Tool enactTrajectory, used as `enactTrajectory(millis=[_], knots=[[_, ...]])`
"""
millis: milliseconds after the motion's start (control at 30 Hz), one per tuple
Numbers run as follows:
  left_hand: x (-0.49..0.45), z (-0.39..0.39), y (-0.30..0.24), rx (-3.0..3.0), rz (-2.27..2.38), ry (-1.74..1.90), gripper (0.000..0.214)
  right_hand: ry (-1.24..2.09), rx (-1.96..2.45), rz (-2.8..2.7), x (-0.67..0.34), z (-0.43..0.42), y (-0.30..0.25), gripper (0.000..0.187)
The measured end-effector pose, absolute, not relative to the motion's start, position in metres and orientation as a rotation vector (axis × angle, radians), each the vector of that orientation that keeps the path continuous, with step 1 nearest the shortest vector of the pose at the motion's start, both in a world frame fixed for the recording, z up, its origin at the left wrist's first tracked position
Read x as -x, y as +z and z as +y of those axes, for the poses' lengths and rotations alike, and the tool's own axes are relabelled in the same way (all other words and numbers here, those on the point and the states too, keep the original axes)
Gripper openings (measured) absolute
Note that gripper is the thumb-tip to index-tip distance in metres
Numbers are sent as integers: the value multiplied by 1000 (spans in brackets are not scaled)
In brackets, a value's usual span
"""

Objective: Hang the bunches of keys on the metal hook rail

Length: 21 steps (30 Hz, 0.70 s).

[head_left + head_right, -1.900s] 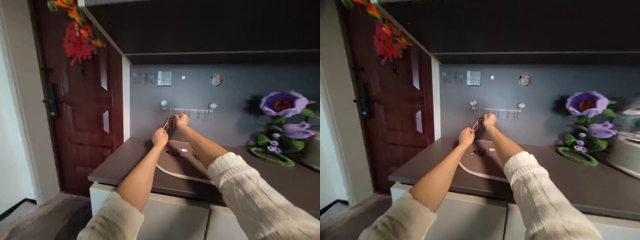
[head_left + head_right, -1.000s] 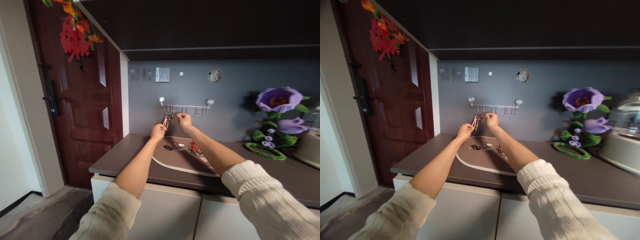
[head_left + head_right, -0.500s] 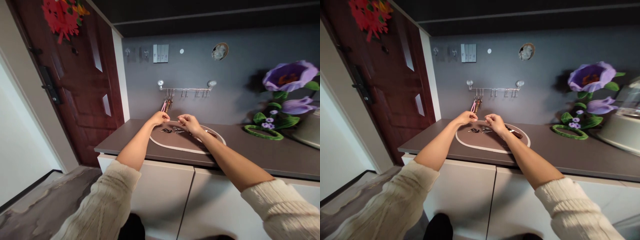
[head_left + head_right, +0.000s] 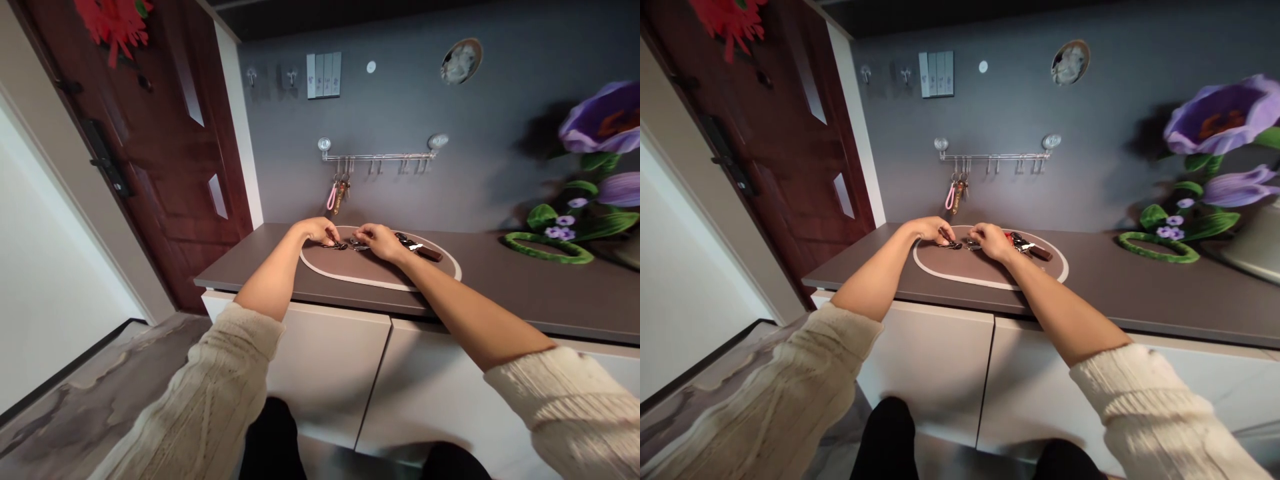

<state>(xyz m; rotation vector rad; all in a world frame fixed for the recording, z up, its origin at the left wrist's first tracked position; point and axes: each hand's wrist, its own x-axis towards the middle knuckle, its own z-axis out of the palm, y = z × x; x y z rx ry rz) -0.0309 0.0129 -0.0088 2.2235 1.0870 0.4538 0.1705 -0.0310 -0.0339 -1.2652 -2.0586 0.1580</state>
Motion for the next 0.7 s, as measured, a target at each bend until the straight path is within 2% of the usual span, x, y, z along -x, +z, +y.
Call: enactTrajectory(millis=[333, 700], knots=[[25, 12, -13, -2342, 1077, 509, 16, 86, 1275, -2167, -167, -31, -36, 19], [15, 8, -13, -2223, 1047, 860, 11, 54, 1285, -2127, -168, -32, -36, 17]])
